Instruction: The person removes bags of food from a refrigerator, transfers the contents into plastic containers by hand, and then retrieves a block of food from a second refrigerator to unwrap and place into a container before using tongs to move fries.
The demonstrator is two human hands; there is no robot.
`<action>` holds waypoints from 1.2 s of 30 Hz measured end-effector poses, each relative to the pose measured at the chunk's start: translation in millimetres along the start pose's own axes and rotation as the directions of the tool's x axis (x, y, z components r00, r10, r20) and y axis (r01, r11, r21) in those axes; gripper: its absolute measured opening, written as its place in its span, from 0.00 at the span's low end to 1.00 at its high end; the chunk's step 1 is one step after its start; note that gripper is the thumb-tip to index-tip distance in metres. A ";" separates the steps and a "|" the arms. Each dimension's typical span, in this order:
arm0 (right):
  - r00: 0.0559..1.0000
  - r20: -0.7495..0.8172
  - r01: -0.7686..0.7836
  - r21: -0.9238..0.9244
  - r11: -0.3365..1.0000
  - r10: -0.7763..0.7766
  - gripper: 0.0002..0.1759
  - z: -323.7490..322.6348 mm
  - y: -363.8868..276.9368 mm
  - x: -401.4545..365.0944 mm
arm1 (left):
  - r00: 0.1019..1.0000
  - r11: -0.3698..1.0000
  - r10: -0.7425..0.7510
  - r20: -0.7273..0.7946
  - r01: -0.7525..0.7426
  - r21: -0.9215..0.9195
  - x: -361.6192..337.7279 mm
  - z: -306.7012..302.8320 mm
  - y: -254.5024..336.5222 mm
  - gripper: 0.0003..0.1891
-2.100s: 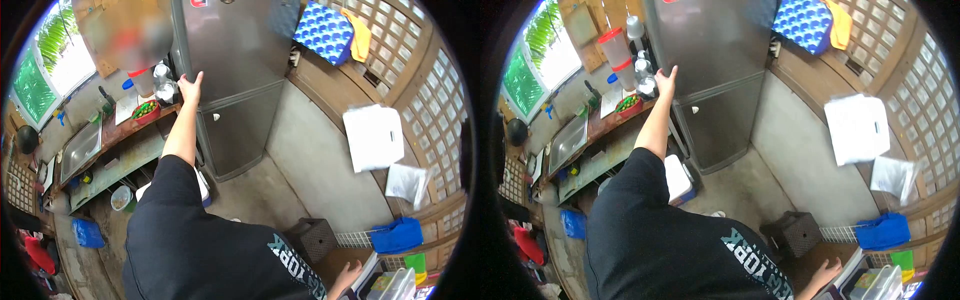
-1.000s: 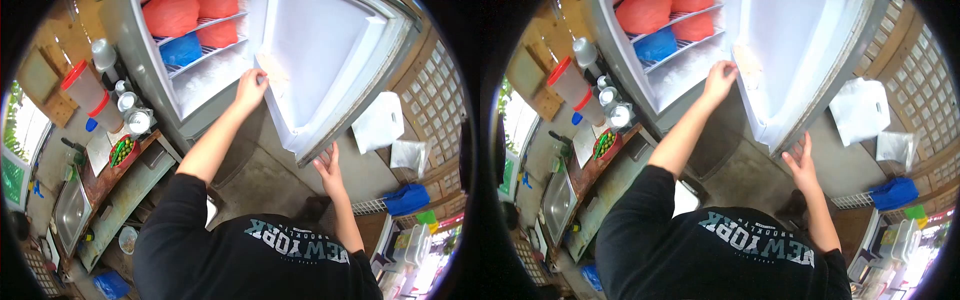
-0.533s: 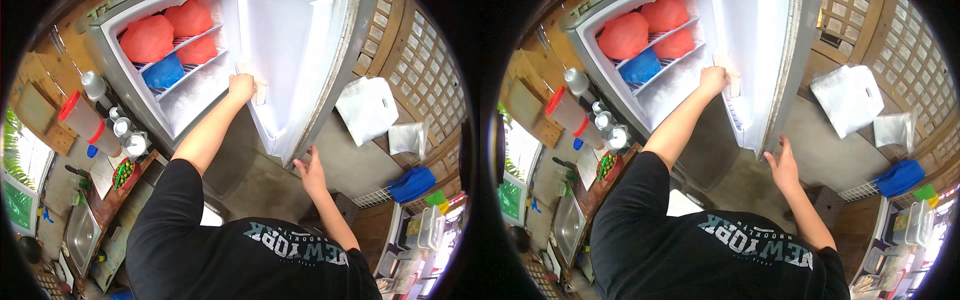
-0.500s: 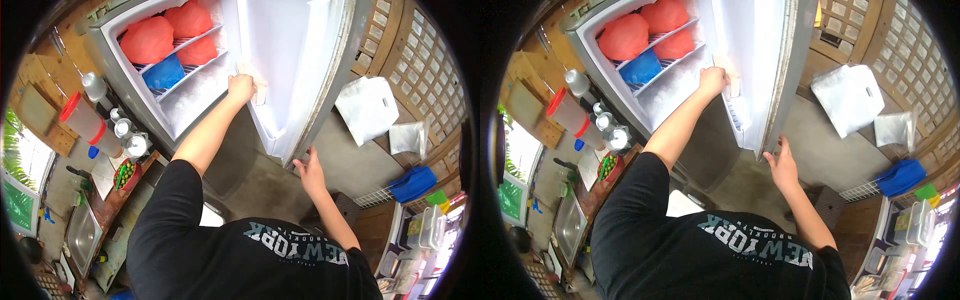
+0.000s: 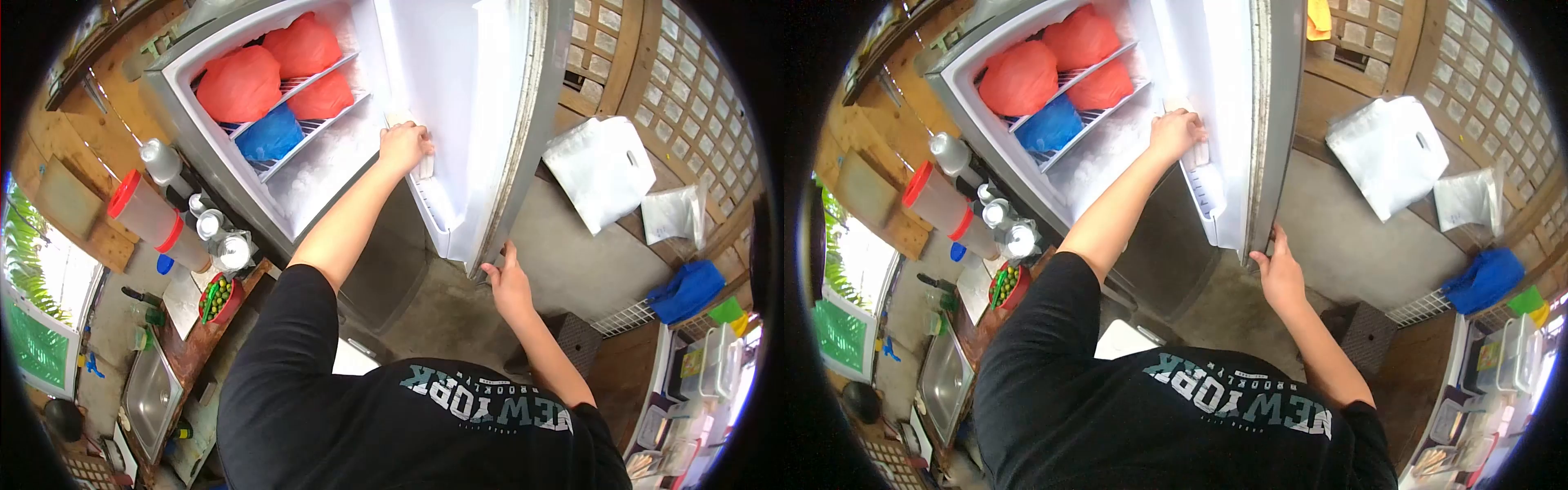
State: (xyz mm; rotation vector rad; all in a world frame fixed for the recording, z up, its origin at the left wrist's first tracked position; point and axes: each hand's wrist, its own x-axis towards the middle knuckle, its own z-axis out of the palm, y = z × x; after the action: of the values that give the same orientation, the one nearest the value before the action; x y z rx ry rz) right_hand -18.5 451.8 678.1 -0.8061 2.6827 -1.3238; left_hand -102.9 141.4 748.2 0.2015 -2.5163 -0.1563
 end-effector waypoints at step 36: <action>0.654 0.552 0.394 0.334 0.856 -0.517 0.34 23.9 46.8 -54.5 | 0.906 0.767 -0.363 -0.219 0.157 -0.623 -295.7 -134.2 86.1 0.12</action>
State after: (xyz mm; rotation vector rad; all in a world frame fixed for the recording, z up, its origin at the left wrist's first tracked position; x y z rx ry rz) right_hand 14.6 483.3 617.7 -1.6369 1.8533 -1.0657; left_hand 204.2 270.1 704.2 0.2955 -1.9738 -0.9381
